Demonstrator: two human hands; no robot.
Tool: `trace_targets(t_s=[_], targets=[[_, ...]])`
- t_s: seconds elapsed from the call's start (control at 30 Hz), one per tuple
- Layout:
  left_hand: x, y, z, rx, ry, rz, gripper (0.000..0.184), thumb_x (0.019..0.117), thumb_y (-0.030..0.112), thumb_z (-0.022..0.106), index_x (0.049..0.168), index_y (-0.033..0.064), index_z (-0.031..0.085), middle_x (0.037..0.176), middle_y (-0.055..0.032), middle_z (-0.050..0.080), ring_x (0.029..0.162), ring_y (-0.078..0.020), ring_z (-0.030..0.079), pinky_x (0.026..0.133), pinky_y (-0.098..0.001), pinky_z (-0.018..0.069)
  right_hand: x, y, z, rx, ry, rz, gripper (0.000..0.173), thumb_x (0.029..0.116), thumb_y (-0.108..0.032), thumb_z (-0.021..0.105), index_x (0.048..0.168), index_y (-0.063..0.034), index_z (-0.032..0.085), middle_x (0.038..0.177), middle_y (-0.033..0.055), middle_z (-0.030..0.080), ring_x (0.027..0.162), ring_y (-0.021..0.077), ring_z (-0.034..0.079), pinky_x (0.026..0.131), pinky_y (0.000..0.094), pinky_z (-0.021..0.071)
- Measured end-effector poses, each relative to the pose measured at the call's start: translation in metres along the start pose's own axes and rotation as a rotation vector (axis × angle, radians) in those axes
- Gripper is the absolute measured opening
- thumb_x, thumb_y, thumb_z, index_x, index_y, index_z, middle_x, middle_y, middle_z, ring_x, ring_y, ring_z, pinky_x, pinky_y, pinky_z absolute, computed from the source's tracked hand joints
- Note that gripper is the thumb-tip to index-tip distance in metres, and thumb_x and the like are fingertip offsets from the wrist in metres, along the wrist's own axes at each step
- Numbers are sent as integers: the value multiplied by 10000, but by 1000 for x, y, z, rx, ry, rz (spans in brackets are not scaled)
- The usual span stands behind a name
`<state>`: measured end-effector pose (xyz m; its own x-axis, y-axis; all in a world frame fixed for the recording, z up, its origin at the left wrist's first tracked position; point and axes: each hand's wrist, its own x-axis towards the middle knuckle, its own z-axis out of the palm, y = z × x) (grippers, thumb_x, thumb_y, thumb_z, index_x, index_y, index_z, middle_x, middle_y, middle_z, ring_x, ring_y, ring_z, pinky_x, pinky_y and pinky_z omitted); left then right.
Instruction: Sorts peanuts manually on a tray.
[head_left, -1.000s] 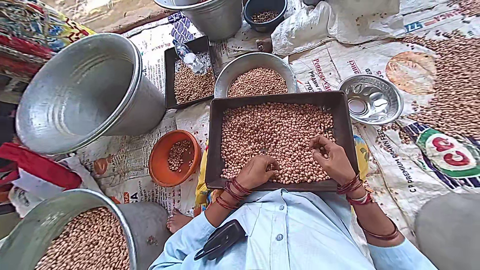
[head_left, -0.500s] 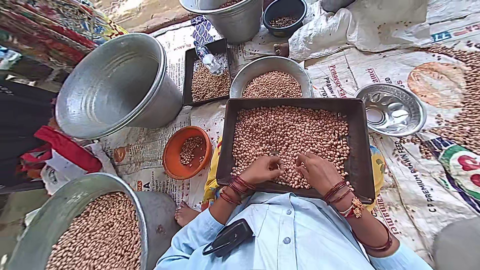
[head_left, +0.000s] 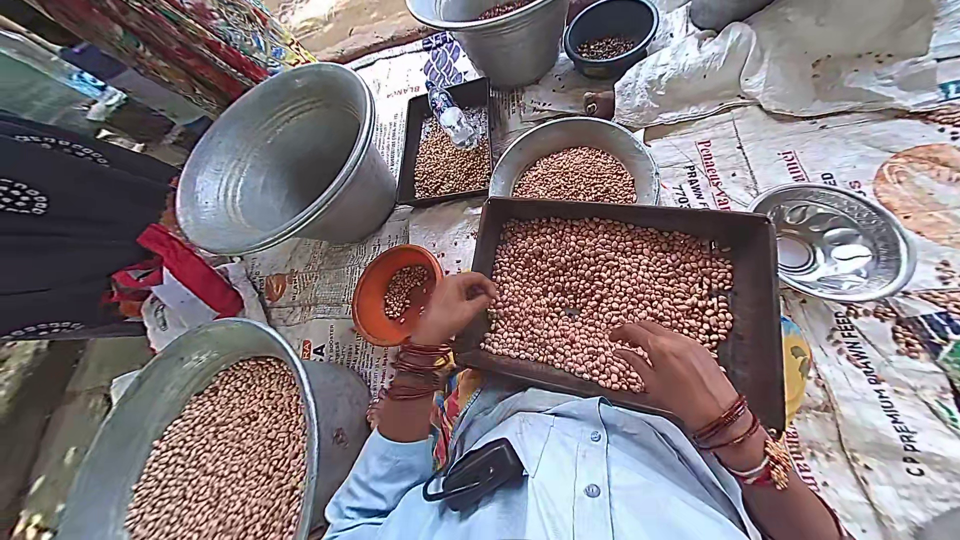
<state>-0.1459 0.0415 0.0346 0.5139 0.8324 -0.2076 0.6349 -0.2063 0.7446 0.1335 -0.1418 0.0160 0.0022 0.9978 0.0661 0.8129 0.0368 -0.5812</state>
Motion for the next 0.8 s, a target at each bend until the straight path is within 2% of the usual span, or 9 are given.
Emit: trace_targets(t_s=[0.03, 0.1, 0.13, 0.2, 0.27, 0.4, 0.57, 0.7, 0.8], targets=[[-3, -5, -18, 125, 166, -42, 81, 941, 33, 666, 981, 13, 734, 954, -81, 725, 849, -140, 669, 805, -373, 557, -3, 6, -2, 5, -14, 29, 163, 907, -88, 731, 1062, -42, 752, 985, 184, 748, 812, 383, 744, 680, 586, 584], [-4, -10, -41, 328, 385, -78, 100, 932, 33, 676, 993, 38, 755, 1041, -169, 714, 983, -331, 675, 882, -580, 519, -6, 15, -6, 7, -27, 87, 167, 918, -83, 724, 1080, -56, 754, 1006, 180, 747, 829, 382, 739, 711, 596, 579], [-2, -9, -43, 372, 436, -61, 106, 925, 38, 703, 1021, 34, 749, 1078, -197, 704, 1037, -380, 670, 912, -617, 507, -6, 17, -6, 0, -25, 103, 166, 919, -85, 724, 1080, -57, 756, 1011, 180, 749, 827, 380, 741, 715, 596, 580], [7, 2, -28, 344, 422, -1, 149, 925, 76, 736, 1067, 31, 734, 1062, -183, 710, 984, -353, 686, 881, -583, 538, -4, 18, -6, 2, -27, 123, 164, 925, -86, 723, 1082, -48, 754, 1005, 188, 748, 834, 389, 743, 722, 603, 578], [24, 13, 1, 260, 311, 88, 133, 927, 56, 725, 1055, 21, 733, 1028, -149, 735, 926, -293, 721, 857, -515, 585, -2, 17, -5, 7, -20, 117, 160, 929, -92, 718, 1079, -44, 748, 995, 184, 747, 836, 392, 742, 712, 605, 575], [58, 32, 54, 324, 109, 106, 154, 962, 43, 654, 1080, 17, 750, 1080, -164, 739, 1029, -323, 716, 948, -531, 552, -5, 13, -5, -2, -8, 106, 174, 928, -96, 716, 1093, -55, 753, 1014, 168, 753, 838, 378, 745, 710, 596, 581], [77, 38, 82, 456, -71, 11, 226, 1002, 93, 614, 1188, 3, 706, 1174, -197, 709, 1147, -359, 672, 1013, -528, 510, -18, 25, -11, -18, -37, 195, 181, 924, -101, 731, 1097, -52, 755, 1012, 176, 754, 843, 386, 743, 723, 611, 573], [69, 33, 71, 368, -30, 25, 197, 1004, 93, 607, 1126, 10, 738, 1114, -174, 736, 1090, -330, 698, 996, -521, 520, -20, 31, -12, -10, -43, 235, 184, 922, -96, 737, 1098, -44, 753, 1006, 183, 755, 858, 402, 741, 737, 632, 564], [49, 18, 33, 365, 231, 19, 165, 980, 71, 645, 1087, 0, 750, 1068, -191, 742, 1023, -357, 717, 943, -562, 545, -17, 34, -18, -20, -71, 273, 208, 937, -102, 728, 1137, -49, 745, 1046, 198, 747, 904, 420, 732, 760, 653, 548]])
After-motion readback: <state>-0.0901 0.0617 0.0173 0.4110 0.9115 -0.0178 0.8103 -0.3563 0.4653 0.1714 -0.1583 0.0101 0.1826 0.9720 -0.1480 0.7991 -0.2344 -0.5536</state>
